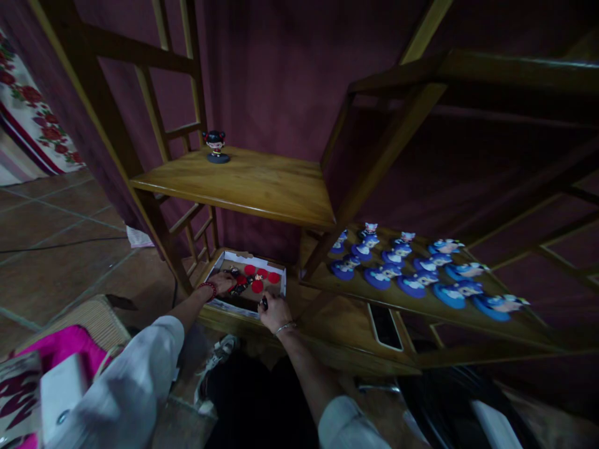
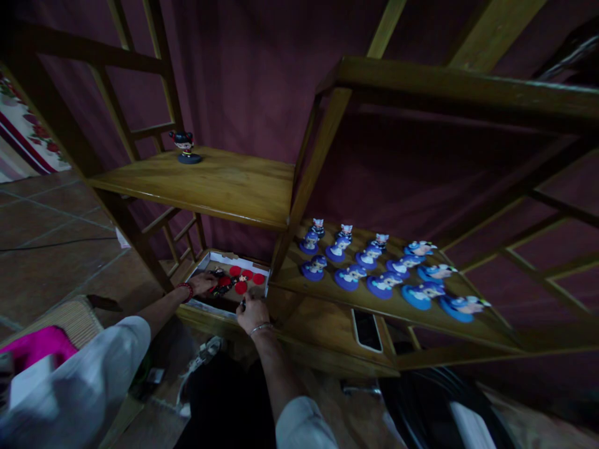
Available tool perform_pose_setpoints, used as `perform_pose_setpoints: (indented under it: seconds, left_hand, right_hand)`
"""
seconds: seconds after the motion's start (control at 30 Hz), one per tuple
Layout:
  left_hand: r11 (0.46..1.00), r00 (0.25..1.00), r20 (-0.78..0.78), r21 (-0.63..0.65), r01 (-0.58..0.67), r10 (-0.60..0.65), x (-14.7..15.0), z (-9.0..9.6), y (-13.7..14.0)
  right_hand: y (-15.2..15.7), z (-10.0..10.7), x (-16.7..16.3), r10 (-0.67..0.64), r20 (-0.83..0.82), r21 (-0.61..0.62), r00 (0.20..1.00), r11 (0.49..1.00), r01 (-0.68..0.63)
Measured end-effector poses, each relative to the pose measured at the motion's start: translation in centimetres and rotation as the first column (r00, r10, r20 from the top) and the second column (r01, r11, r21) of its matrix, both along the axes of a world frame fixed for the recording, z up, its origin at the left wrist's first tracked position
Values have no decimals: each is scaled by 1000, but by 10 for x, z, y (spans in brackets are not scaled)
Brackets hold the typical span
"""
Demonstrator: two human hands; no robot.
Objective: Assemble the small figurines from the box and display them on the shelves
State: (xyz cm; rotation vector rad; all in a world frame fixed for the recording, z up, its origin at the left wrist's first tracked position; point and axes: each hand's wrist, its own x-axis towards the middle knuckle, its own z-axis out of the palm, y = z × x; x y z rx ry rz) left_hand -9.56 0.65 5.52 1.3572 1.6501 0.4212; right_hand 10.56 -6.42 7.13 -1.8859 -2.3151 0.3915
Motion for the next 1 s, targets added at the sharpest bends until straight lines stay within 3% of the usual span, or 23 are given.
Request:
perform_pose_setpoints:
  seconds: [0.3, 0.5, 0.67, 1.0]
  left_hand:
    - [993, 977, 182, -27, -111, 114, 12, 5, -4]
    - [969, 900, 368, -14, -246, 233, 19, 16, -11]
    - [960, 838, 485, -9, -281, 250, 28, 19, -17]
    - [948, 832, 471, -36, -315, 294, 37, 16, -15]
  right_hand:
    - [-1, 0, 0, -18, -22, 13, 1000, 1000, 18]
    - [-2, 0, -1, -40, -9, 0, 999, 999, 40]
    - [-3, 3, 0, -22, -17, 26, 1000, 999, 22]
    - [-2, 1, 0, -22, 3, 19, 1000, 1000, 21]
